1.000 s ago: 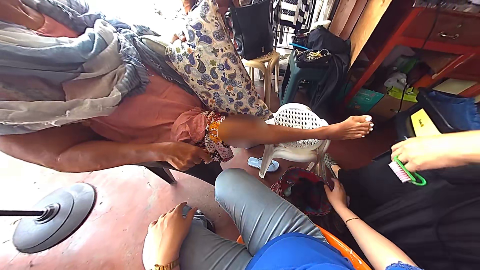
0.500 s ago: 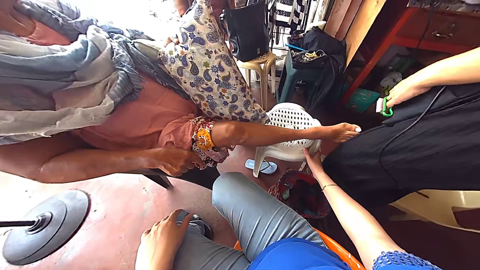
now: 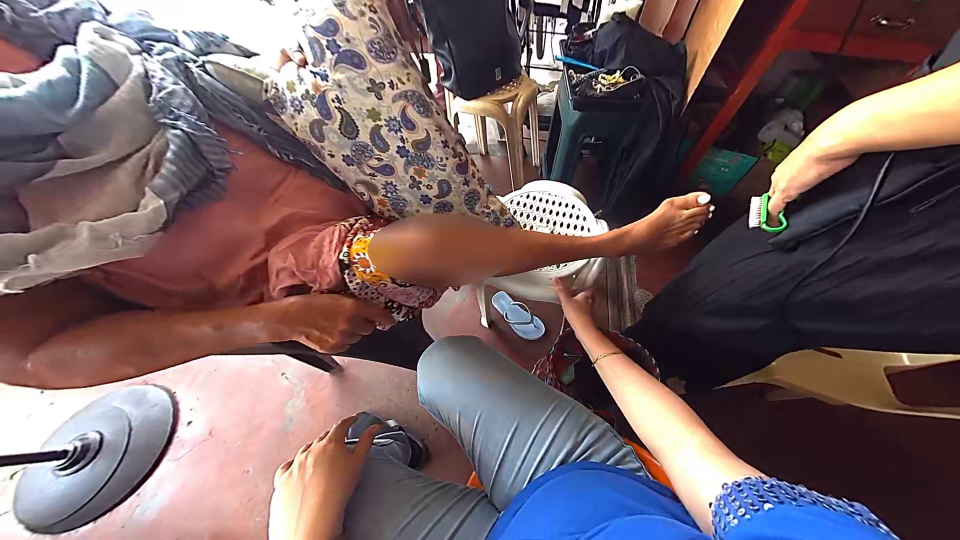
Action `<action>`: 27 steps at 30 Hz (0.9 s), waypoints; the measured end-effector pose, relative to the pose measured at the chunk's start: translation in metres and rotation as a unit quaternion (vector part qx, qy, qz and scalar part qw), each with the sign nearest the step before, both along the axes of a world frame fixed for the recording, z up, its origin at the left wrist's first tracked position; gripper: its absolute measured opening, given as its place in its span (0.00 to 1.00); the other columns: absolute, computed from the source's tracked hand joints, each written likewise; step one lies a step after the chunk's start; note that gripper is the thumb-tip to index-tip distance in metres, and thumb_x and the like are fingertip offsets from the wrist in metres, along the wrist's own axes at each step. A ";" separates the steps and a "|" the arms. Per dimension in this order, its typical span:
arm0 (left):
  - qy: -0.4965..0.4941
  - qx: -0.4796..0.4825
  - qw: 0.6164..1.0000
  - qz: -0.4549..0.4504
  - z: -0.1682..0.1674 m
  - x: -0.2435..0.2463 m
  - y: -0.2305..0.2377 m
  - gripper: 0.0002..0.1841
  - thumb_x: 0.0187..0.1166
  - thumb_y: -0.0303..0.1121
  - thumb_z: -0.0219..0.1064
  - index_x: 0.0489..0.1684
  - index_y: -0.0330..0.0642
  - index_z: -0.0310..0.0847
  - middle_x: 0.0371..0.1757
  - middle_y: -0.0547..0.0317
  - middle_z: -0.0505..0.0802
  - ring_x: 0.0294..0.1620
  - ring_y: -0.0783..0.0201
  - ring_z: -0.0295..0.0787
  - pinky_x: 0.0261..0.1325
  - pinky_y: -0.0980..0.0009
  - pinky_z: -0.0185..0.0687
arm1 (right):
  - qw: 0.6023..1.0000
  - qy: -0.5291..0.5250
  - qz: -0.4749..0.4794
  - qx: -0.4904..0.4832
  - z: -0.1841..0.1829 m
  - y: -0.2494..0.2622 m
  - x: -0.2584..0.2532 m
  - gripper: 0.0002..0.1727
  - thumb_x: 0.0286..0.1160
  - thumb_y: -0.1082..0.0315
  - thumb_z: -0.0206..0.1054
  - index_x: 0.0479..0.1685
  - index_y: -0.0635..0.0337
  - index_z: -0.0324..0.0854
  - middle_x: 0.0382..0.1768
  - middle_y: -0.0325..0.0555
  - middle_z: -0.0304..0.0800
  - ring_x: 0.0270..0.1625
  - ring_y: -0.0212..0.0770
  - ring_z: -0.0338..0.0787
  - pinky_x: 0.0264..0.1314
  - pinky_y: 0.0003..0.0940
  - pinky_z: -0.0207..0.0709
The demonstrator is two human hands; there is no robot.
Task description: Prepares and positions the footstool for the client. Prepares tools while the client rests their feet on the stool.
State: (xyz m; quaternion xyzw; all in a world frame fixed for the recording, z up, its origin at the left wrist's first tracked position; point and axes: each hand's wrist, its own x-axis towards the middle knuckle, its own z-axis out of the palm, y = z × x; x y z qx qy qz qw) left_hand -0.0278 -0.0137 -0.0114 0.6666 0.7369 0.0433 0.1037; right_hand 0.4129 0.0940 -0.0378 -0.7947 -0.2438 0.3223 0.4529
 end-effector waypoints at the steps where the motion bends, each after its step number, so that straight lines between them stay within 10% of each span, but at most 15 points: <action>1: 0.000 0.002 1.000 0.000 -0.001 -0.001 -0.001 0.24 0.78 0.54 0.69 0.60 0.44 0.91 0.52 0.37 0.95 0.59 0.31 0.89 0.65 0.23 0.68 | 1.000 -0.001 0.009 -0.005 0.001 -0.001 0.002 0.66 0.62 0.40 0.82 0.91 0.73 0.45 0.79 0.75 0.68 0.82 0.66 0.72 0.84 0.57 0.66; 15: -0.013 0.013 1.000 0.003 -0.006 -0.005 -0.005 0.24 0.78 0.54 0.70 0.61 0.45 0.90 0.53 0.39 0.95 0.60 0.32 0.89 0.67 0.25 0.68 | 0.988 -0.044 0.146 -0.037 0.001 -0.036 0.015 0.66 0.75 0.44 0.73 0.93 0.73 0.25 0.84 0.77 0.61 0.86 0.62 0.69 0.89 0.53 0.61; 22: -0.018 0.009 1.000 0.001 -0.007 -0.007 -0.003 0.26 0.78 0.56 0.68 0.61 0.46 0.90 0.55 0.39 0.95 0.62 0.32 0.89 0.68 0.24 0.67 | 0.882 -0.193 0.417 -0.103 0.021 -0.095 -0.011 0.44 0.77 0.41 0.69 0.84 0.65 0.70 0.81 0.65 0.74 0.85 0.62 0.71 0.88 0.62 0.59; 27: -0.019 0.009 1.000 -0.001 -0.005 -0.006 -0.004 0.26 0.78 0.56 0.68 0.61 0.45 0.90 0.55 0.38 0.94 0.62 0.31 0.88 0.68 0.23 0.66 | 0.816 -0.152 0.556 -0.045 0.052 -0.127 -0.069 0.46 0.79 0.35 0.63 0.89 0.59 0.64 0.86 0.58 0.69 0.91 0.52 0.64 0.95 0.61 0.41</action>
